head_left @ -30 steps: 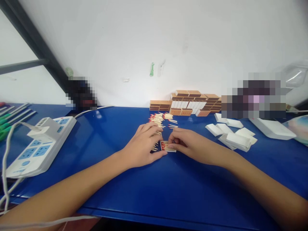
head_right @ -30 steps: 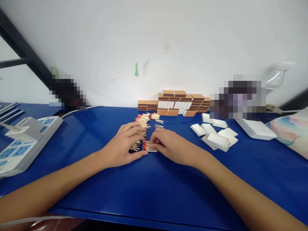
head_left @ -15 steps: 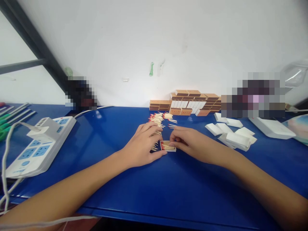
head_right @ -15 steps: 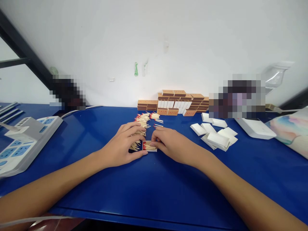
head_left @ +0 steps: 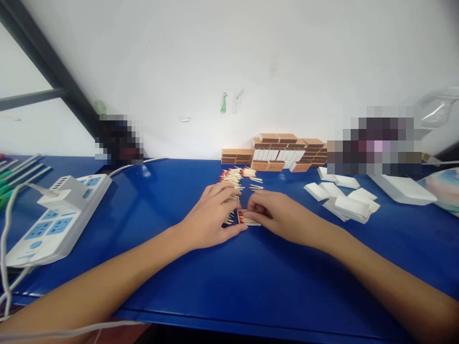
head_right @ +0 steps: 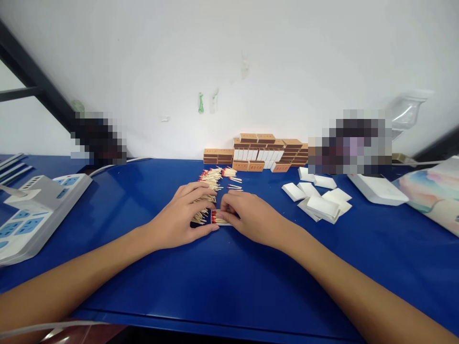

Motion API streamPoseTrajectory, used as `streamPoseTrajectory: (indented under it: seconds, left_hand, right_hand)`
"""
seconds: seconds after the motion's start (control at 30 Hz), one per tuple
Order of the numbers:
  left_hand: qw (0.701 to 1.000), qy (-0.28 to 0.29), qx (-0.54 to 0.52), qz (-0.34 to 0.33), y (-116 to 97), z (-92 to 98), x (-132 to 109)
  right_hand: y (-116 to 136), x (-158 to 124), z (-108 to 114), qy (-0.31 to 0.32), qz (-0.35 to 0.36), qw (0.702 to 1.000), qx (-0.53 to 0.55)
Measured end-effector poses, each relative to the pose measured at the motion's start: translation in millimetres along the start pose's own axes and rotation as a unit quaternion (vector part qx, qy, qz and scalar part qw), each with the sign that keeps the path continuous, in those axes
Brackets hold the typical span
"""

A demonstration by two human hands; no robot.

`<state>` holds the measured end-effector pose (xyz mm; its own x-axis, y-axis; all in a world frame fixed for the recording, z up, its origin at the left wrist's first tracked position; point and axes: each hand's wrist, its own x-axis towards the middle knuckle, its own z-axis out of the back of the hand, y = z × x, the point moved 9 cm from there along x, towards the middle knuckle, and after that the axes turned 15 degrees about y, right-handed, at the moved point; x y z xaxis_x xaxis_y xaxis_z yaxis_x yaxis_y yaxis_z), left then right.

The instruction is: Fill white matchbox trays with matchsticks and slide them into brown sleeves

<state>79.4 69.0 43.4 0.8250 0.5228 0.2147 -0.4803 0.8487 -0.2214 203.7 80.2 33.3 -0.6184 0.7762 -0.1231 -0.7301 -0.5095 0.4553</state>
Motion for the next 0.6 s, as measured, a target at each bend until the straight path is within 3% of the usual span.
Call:
streamPoseTrajectory:
  seconds: [0.13, 0.23, 0.33, 0.43, 0.53, 0.6]
  left_hand:
    - [1.000, 0.001, 0.001, -0.001, 0, -0.7, 0]
    - [1.000, -0.001, -0.001, -0.004, -1, -0.2, 1]
    - [1.000, -0.007, -0.007, -0.009, -3, 2.0, 0]
    - [1.000, -0.013, -0.017, -0.013, -4, 4.2, -1]
    - [1.000, 0.001, -0.016, -0.016, -5, 2.4, -1]
    - [1.000, 0.002, -0.005, -0.024, -8, 2.5, -2]
  right_hand:
    - [2, -1, 1, -0.013, 0.007, 1.000, 0.000]
    - [6, -1, 4, 0.011, 0.027, 1.000, 0.008]
    - [-9, -7, 29, -0.006, 0.009, 1.000, 0.000]
    - [-59, -25, 73, -0.066, -0.123, 0.988, -0.068]
    - [-119, -57, 113, -0.117, -0.300, 0.928, -0.185]
    - [-151, -74, 125, -0.115, -0.367, 0.901, -0.200]
